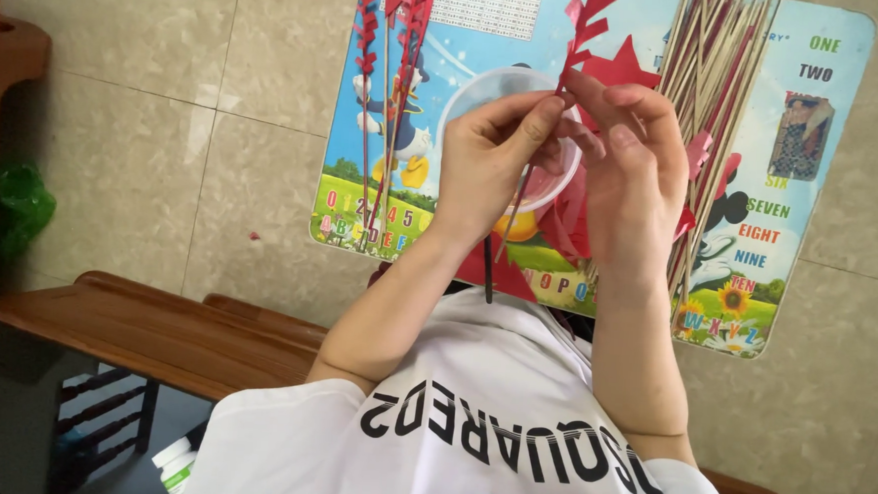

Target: The person is seen assembling decorative red paper flowers onto wooden sticks.

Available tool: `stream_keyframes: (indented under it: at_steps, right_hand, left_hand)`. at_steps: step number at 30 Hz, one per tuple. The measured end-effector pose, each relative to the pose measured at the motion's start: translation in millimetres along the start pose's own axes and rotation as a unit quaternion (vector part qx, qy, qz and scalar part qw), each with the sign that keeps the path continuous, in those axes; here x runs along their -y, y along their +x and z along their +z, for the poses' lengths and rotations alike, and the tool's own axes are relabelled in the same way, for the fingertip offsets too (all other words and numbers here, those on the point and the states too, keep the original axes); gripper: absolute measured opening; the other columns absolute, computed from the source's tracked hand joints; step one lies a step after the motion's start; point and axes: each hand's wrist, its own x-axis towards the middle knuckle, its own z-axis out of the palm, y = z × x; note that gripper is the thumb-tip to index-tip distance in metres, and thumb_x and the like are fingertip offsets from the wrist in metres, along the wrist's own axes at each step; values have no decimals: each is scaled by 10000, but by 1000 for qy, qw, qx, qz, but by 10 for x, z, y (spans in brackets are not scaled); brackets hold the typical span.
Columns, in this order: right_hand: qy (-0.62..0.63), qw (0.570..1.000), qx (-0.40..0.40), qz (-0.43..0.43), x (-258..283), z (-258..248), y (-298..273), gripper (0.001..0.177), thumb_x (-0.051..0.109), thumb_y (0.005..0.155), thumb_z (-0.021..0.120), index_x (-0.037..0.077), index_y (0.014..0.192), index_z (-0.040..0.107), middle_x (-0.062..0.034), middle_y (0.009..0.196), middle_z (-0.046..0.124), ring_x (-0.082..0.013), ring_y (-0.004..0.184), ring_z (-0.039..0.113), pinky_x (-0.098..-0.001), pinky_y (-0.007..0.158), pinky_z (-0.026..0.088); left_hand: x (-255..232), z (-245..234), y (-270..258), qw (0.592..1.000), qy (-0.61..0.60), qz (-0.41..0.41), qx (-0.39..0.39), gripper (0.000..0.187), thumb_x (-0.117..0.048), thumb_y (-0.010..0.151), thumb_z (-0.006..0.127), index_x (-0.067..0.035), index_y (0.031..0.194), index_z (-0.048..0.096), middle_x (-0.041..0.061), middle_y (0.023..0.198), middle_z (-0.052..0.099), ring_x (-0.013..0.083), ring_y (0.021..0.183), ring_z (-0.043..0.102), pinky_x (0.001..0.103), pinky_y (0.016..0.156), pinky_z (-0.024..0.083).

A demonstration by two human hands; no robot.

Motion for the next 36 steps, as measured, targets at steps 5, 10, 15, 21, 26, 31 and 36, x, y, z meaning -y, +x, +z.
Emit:
stream_keyframes:
  at_steps: [5,10,15,21,26,31,36]
  right_hand:
    - [50,998,5,40,78,16,33,211,155,1092,526,95,1293,523,-222,1429,603,-303,1409,550,-439,1192,408]
    - [64,997,-1,53,66,28,54,190,148,1085,513,97,1268,522,-221,1443,608,-307,1394,558,-453,1196,401]
    - [83,995,2,61,77,10,68,181,126,1074,510,94,1252,518,-222,1419,607,-308,1391,559,-458,1202,398]
    - [97,991,22,87,87,-99,80,175,129,1062,512,98,1232,538,-260,1424,620,-321,1359,574,-465,1180,411]
    - [63,993,-46,84,-37,-693,-72,167,98,1080,529,93,1244,557,-220,1389,642,-294,1247,606,-442,1109,496]
    - [-10,993,-102,53,-71,-936,-199,139,77,1103,531,76,1239,565,-163,1323,656,-259,1239,636,-395,1075,534]
    - [-111,985,-130,25,-162,-1094,-302,131,47,1117,543,35,1240,588,-116,1282,660,-209,1193,641,-325,1017,533]
  left_hand:
    - [-50,4,-13,997,72,-4,-3,332,-258,1094,598,19,1201,745,-4,810,650,47,660,542,223,553,438]
    - [-35,-4,-9,996,91,-5,-3,325,-275,1102,575,-4,1199,726,-28,761,609,24,610,462,205,514,345]
    - [-53,-5,-12,999,45,-9,-4,290,-248,1092,608,0,1225,677,-12,765,616,31,617,475,212,514,331]
    - [-257,-142,32,999,-38,13,15,262,-260,1045,628,-120,1240,521,13,701,615,32,533,472,201,465,332]
    - [-577,-1038,254,983,-115,84,-116,252,-247,1068,636,-57,1220,572,34,827,628,83,604,499,216,488,346]
    - [-469,-1410,274,960,-232,76,-139,315,-178,1081,602,-19,1350,563,32,981,627,99,763,546,242,608,414]
    - [-643,-1494,134,940,-302,96,-126,308,-184,1076,608,-74,1364,598,47,988,645,71,756,549,161,519,389]
